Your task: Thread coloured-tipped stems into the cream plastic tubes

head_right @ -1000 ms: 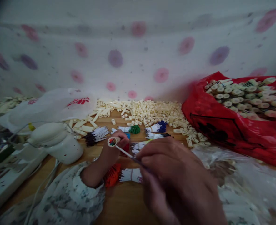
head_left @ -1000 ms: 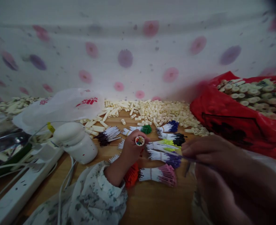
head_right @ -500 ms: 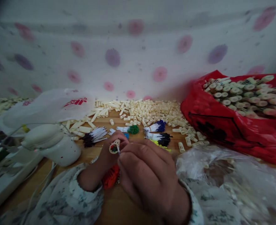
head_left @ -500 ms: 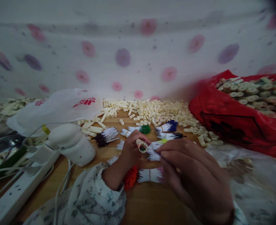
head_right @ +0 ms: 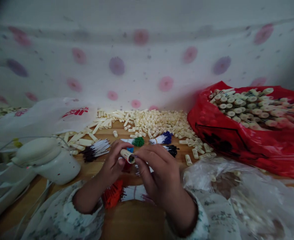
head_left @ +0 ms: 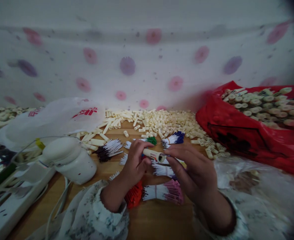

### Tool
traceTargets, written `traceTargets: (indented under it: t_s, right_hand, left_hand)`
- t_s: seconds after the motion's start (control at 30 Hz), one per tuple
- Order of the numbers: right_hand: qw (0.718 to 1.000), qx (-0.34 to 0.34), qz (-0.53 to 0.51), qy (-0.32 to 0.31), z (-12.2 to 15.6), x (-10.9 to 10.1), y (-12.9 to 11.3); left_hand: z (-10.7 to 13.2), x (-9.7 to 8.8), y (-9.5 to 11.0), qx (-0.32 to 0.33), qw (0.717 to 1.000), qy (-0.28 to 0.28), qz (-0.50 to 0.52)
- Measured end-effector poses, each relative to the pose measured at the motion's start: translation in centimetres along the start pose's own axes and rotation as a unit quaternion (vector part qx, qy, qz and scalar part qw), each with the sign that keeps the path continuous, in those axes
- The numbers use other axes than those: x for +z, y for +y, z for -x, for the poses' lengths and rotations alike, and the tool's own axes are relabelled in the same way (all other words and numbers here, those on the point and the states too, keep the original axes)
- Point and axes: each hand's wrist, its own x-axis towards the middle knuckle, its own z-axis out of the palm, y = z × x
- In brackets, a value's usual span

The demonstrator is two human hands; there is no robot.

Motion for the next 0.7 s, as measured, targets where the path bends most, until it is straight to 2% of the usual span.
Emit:
traceTargets:
  t_s: [0.13,0.3,0.47,0.57,0.7]
  right_hand:
    - [1.000,0.012,0.029,-0.003,0.4,0.3,0.6]
    - [0.995,-0.002,0.080,0.058,0.8,0.7,0.6]
    - [0.994,-0.010,0.095,0.056,0.8,0.7,0.7]
    - [0.996,0.007,0.068,0.050,0.8,0.9,0.7]
    - [0.995,0.084,-0.022,0.053,1.1,1.5,0.8]
  left_hand:
    - [0.2,0.1,0.3,0.011,1.000,0.001,-0.019]
    - [0.2,0.3,0.5,0.021,0.999,0.033,-0.037]
    - [0.4,0.5,0.6,0.017,0.997,0.058,-0.053]
    - [0.4,0.6,0.5,0.022,0.995,0.068,-0.072]
    - [0.4,0.7,0.4,0.028,0.990,0.086,-0.110]
